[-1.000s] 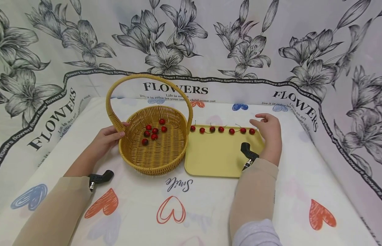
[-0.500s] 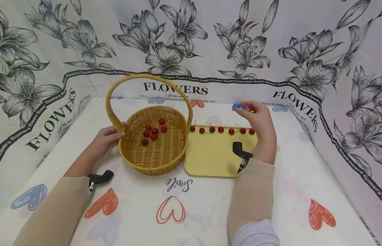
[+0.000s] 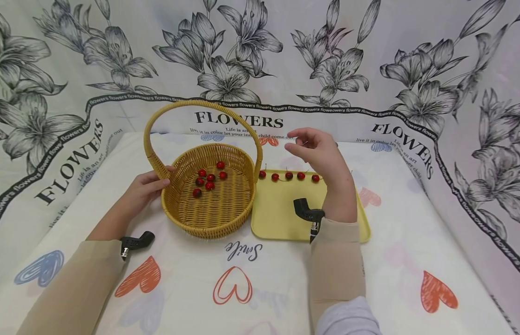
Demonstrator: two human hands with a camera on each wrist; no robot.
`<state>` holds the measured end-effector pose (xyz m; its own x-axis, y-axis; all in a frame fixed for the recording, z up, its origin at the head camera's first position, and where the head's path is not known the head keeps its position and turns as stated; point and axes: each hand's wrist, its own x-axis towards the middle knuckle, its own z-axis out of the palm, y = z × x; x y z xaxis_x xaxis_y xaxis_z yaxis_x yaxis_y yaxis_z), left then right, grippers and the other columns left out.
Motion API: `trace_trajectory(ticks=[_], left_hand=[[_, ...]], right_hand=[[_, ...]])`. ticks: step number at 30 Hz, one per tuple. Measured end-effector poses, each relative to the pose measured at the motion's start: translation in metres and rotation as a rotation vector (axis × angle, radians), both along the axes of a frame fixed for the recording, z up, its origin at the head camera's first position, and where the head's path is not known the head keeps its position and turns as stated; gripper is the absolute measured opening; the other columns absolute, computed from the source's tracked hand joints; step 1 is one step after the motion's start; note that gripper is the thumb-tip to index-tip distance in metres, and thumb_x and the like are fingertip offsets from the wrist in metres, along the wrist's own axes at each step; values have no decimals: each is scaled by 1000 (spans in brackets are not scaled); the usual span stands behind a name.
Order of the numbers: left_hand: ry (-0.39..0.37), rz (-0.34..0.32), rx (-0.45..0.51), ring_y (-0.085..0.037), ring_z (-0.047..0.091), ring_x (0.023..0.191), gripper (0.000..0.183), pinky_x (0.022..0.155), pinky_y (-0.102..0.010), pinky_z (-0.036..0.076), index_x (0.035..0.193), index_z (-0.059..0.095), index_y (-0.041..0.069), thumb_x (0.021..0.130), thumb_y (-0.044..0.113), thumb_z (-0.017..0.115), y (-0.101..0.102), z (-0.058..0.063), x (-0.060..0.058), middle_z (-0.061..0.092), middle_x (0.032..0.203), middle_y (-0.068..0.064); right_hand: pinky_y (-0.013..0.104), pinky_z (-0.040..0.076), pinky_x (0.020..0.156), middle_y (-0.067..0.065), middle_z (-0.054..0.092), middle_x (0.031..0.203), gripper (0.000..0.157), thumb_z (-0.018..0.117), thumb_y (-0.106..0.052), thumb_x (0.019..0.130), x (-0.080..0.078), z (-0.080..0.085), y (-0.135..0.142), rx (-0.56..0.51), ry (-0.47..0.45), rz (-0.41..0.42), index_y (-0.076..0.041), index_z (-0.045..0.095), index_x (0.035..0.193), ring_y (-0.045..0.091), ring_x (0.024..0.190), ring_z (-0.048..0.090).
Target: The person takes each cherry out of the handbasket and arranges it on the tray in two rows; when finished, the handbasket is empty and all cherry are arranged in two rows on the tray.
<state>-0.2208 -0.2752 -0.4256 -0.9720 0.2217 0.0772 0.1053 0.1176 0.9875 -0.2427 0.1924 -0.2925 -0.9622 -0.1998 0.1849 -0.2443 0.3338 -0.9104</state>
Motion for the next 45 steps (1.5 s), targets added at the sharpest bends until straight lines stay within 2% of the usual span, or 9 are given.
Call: trace_trajectory(ticks=[6, 9, 13, 19, 26, 32, 37, 41, 45], left_hand=[[1, -3, 4, -20, 55, 122, 46, 90, -23, 52, 143, 54, -2, 104, 20, 64, 0, 1, 0, 54, 145, -15], [3, -6, 9, -20, 55, 122, 46, 89, -23, 52, 143, 54, -3, 103, 20, 64, 0, 0, 0, 54, 145, -15], [11, -8, 8, -20, 55, 122, 46, 90, -23, 51, 142, 55, -2, 104, 20, 64, -1, -1, -1, 53, 146, -16], [11, -6, 6, -20, 55, 122, 46, 90, -23, 51, 143, 54, -2, 104, 19, 63, -1, -1, -1, 53, 146, -16], [12, -1, -1, -15, 58, 116, 44, 87, -24, 52, 142, 55, -1, 104, 19, 63, 0, -1, 0, 57, 141, -12], [24, 5, 4, -14, 60, 111, 43, 85, -24, 53, 141, 56, -2, 103, 17, 64, -1, -1, 0, 62, 135, -11], [22, 5, 22, -14, 60, 111, 44, 85, -22, 53, 141, 57, -3, 102, 16, 66, -2, 0, -1, 63, 134, -10], [14, 3, 21, -14, 60, 112, 44, 86, -22, 52, 141, 57, -2, 102, 16, 66, -2, -1, -2, 62, 136, -9], [10, 0, 15, -14, 59, 115, 45, 88, -21, 52, 142, 57, -2, 102, 16, 66, -2, -2, -2, 61, 139, -8]], right_hand=[[30, 42, 65, 6, 57, 92, 32, 76, -22, 95, 13, 11, -21, -3, 2, 105, -8, 69, 123, 21, 79, 51], [30, 37, 52, 8, 59, 93, 30, 77, -26, 95, 20, 15, -28, 21, -3, 145, -12, 71, 121, 23, 74, 50], [30, 32, 45, 11, 61, 93, 30, 77, -26, 95, 27, 17, -39, 38, -3, 224, -10, 71, 121, 23, 67, 50], [30, 47, 61, 13, 63, 91, 23, 74, -13, 96, 35, 19, -64, 53, 12, 373, -4, 71, 117, 28, 74, 58], [31, 45, 67, 8, 61, 89, 22, 74, -16, 96, 40, 12, -94, 153, 61, 445, -9, 74, 117, 24, 80, 54], [32, 44, 66, 6, 61, 89, 23, 74, -20, 97, 37, -1, -113, 182, 11, 458, -12, 73, 119, 22, 78, 53], [32, 45, 66, 4, 62, 91, 24, 76, -19, 96, 28, -20, -132, 262, 22, 458, -12, 73, 118, 21, 76, 53], [29, 47, 68, 1, 63, 93, 29, 76, -20, 96, 20, -43, -150, 370, 16, 467, -11, 71, 123, 18, 79, 56], [28, 47, 70, 3, 63, 98, 47, 72, -20, 98, 14, -66, -166, 536, 38, 486, -5, 60, 141, 17, 83, 55]])
